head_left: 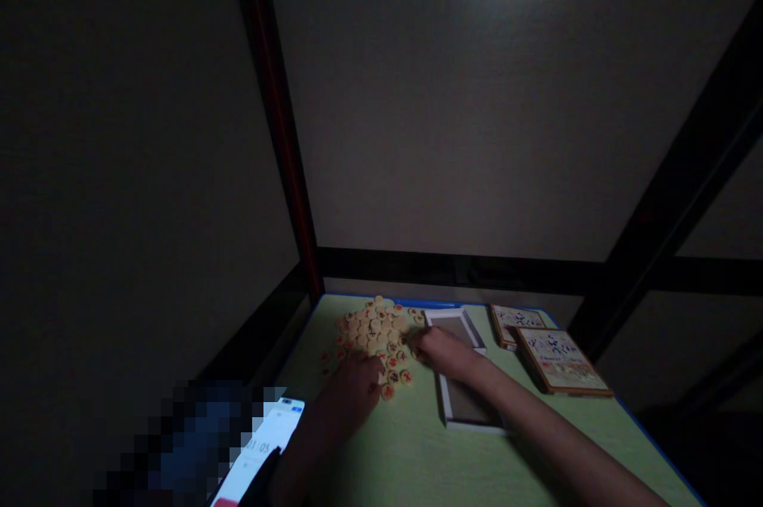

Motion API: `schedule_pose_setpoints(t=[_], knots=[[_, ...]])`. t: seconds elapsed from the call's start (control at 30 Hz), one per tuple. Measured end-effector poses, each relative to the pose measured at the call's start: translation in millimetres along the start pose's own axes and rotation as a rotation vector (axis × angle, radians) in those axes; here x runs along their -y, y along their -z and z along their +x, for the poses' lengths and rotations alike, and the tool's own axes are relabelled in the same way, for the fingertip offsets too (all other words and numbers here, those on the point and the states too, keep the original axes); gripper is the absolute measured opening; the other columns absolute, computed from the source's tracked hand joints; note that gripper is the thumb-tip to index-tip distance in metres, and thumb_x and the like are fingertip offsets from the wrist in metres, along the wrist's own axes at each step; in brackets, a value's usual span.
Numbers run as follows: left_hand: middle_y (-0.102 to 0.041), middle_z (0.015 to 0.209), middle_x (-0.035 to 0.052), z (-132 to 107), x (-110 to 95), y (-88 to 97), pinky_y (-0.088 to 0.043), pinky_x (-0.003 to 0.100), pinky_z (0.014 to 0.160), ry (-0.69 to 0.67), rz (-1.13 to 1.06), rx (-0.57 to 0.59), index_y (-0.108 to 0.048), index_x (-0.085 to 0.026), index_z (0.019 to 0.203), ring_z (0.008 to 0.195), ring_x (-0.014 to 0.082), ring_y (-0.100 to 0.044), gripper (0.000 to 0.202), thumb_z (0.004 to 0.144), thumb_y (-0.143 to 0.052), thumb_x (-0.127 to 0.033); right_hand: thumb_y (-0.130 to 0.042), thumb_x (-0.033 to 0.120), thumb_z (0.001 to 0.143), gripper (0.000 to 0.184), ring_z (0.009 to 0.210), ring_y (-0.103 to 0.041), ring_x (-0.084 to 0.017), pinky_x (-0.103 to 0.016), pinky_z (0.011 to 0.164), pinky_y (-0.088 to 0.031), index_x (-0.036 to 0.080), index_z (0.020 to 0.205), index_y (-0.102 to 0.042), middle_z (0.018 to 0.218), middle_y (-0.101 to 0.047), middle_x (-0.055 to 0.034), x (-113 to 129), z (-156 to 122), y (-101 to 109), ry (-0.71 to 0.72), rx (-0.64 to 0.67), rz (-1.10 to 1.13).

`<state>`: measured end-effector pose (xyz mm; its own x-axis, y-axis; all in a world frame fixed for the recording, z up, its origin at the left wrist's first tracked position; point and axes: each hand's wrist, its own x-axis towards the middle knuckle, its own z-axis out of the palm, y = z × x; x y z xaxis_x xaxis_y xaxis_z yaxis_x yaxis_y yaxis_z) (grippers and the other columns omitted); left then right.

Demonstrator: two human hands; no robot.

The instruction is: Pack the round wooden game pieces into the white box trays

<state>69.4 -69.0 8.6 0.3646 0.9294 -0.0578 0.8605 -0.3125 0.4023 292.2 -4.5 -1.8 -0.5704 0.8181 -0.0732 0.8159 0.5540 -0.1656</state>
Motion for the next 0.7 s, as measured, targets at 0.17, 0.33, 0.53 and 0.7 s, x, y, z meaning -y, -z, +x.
schedule_pose_setpoints(t=[0.17, 0.33, 0.53, 0.7], knots=[[-0.069, 0.105, 0.0046, -10, 12, -16.6, -0.049, 0.028, 0.085, 0.057, -0.322, -0.112, -0.064, -0.021, 0.103, 0.096, 0.0193, -0.063, 0.024, 0.08, -0.057, -0.016, -0.056, 0.004, 0.079, 0.021, 0.083, -0.066, -0.019, -0.024, 0.071, -0.041, 0.016, 0.087, -0.072, 0.087, -0.074, -0.0081, -5, 7, 1, 0.058, -0.012, 0.102], [-0.07, 0.093, 0.003, -34, 13, -24.2, -0.048, 0.029, 0.08, 0.159, -0.269, -0.133, -0.065, -0.02, 0.086, 0.089, 0.0193, -0.064, 0.014, 0.077, -0.056, -0.015, -0.056, 0.005, 0.08, 0.021, 0.083, -0.064, -0.018, -0.024, 0.07, -0.038, 0.016, 0.086, -0.072, 0.088, -0.073, -0.0072, -10, 15, 4, 0.073, -0.076, 0.078], [-0.069, 0.085, 0.0017, -41, 13, -38.4, -0.045, 0.028, 0.077, 0.176, -0.246, -0.11, -0.06, -0.02, 0.076, 0.085, 0.0187, -0.064, 0.006, 0.077, -0.056, -0.016, -0.052, 0.005, 0.084, 0.023, 0.087, -0.066, -0.018, -0.023, 0.071, -0.04, 0.015, 0.089, -0.072, 0.093, -0.074, -0.0093, 4, 33, 11, 0.035, -0.042, -0.048], [-0.067, 0.094, 0.0059, -31, 24, -51.6, -0.045, 0.028, 0.08, 0.1, -0.17, -0.118, -0.059, -0.02, 0.077, 0.09, 0.0188, -0.062, 0.01, 0.082, -0.051, -0.015, -0.054, 0.013, 0.087, 0.024, 0.096, -0.07, -0.026, -0.029, 0.079, -0.047, 0.014, 0.1, -0.074, 0.101, -0.075, -0.0168, 29, 47, 15, -0.021, -0.029, -0.127]])
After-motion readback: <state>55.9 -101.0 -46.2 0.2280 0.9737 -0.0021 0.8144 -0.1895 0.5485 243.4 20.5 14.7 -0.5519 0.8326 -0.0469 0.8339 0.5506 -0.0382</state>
